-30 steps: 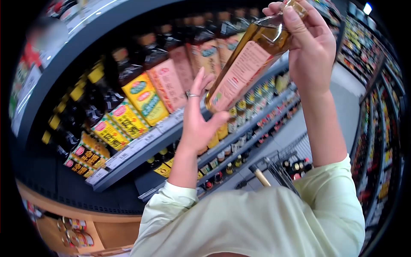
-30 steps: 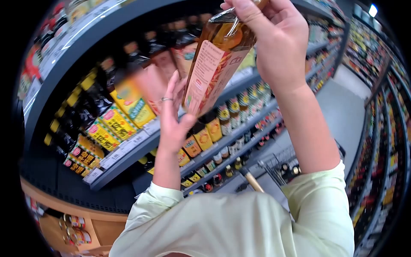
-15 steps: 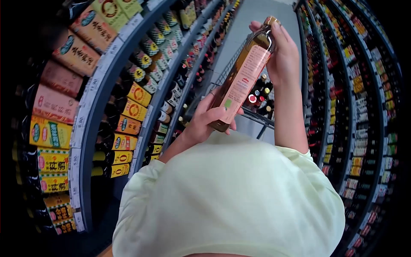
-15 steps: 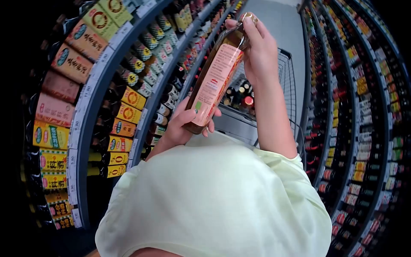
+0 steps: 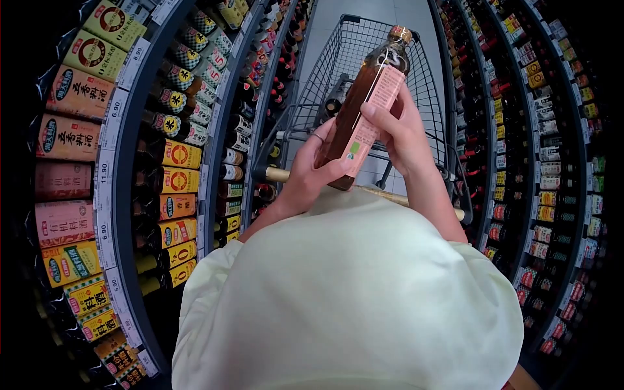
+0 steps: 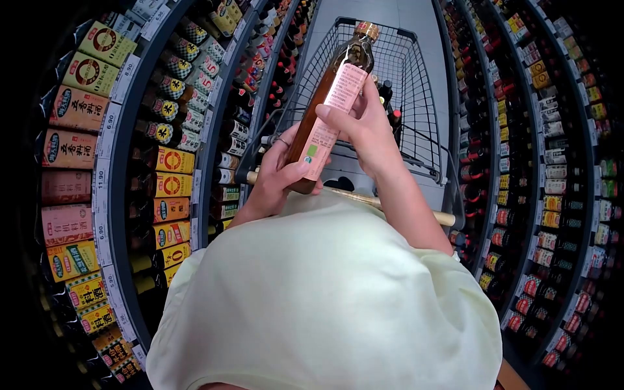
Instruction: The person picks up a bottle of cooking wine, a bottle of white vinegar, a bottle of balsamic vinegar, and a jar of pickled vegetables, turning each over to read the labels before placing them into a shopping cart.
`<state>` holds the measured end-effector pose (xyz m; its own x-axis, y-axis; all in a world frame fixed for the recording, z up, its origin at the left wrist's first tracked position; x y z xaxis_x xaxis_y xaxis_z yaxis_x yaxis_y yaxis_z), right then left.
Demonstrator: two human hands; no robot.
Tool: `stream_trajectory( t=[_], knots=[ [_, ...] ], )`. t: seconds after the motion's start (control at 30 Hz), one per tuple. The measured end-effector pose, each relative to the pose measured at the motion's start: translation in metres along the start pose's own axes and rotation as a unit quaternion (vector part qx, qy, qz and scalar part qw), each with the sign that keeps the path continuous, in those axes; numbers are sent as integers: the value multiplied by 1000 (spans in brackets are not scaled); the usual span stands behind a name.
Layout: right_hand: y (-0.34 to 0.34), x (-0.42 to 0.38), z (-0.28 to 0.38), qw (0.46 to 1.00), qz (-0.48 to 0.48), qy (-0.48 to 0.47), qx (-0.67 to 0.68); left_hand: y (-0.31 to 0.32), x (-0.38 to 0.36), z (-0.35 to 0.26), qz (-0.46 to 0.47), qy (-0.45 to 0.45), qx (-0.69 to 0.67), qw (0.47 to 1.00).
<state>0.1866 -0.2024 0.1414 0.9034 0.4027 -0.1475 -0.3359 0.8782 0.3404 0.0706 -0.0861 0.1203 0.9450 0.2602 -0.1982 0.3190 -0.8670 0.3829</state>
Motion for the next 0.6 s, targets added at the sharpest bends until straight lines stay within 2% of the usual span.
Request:
stream_trajectory(
  t=[0.43,0.6],
  knots=[
    [-9,8,-13,996,-31,41,69,-2,0,2,-11,-30,20,999],
    [-10,10,-16,996,-26,15,84,-6,0,2,-5,-42,13,999]
  ],
)
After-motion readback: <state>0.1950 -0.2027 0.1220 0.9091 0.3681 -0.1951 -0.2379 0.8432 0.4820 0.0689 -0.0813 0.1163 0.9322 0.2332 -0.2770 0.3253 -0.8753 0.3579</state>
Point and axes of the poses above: each hand's wrist, its own x-axis towards the middle knuckle, its own y-axis out of the palm, z = x × y, the point moved 2 cm from there along x, towards the middle knuckle, and after that the axes turned 12 degrees about -z, right-handed, at the moved point
